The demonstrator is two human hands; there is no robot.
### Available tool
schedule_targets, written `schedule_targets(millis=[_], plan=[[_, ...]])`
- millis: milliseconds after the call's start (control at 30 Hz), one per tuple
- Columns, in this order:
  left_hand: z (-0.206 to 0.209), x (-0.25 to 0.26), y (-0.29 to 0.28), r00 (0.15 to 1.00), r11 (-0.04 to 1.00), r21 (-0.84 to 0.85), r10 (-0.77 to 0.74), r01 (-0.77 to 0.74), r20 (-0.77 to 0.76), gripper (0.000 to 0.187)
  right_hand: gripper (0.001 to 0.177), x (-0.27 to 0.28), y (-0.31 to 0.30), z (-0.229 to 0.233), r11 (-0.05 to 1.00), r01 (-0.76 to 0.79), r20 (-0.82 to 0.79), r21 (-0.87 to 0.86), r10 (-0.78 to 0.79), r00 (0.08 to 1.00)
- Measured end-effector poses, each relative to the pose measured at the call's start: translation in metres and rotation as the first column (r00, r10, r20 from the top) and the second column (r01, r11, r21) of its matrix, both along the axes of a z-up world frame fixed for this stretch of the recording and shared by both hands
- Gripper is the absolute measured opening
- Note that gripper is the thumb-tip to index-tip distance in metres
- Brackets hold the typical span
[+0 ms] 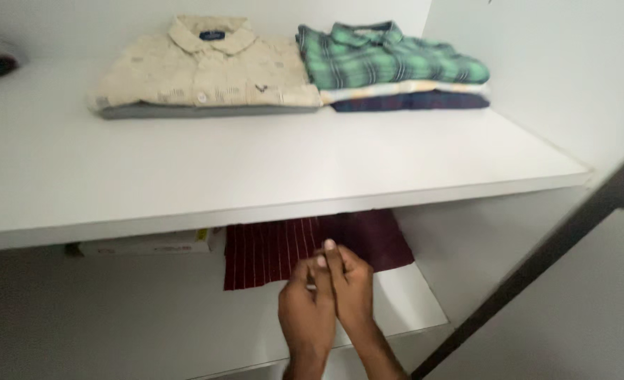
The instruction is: The person folds several shirts on a bed and places them into a wardrobe. The shirts include a light patterned shirt, a gray shirt, a cream shirt, a maroon shirt, a green plaid shirt, and a red striped shirt. Each shirt is folded by hand and stacked on shelves inside the wardrobe.
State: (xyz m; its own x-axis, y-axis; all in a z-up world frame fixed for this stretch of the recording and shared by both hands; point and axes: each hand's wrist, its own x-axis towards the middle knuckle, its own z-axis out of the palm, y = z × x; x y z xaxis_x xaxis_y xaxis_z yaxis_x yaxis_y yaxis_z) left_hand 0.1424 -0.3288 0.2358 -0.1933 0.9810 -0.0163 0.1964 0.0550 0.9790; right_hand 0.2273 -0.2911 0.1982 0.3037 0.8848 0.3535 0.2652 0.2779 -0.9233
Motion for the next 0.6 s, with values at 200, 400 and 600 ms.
schedule_targets(millis=[200,400,600], plan=[[0.066,-0.003,-0.055,0.996,0.996,0.085,0.037,-0.031,-0.075,0.034,0.044,-0.009,-0.064,0.071,1.0,0.004,-0.107,0.009,-0.003,0.994],[0.14,-0.031,-0.086,0.99,0.98,0.196,0.069,-0.044,-0.126,0.032,0.041,-0.011,-0.106,0.141,0.997,0.066,-0.088,0.036,-0.063,0.994],[0.204,-0.054,-0.117,0.965,0.85,0.526,0.135,0.004,-0.224,0.034,0.034,-0.017,-0.134,0.223,0.994,0.086,-0.072,0.074,-0.08,0.994]])
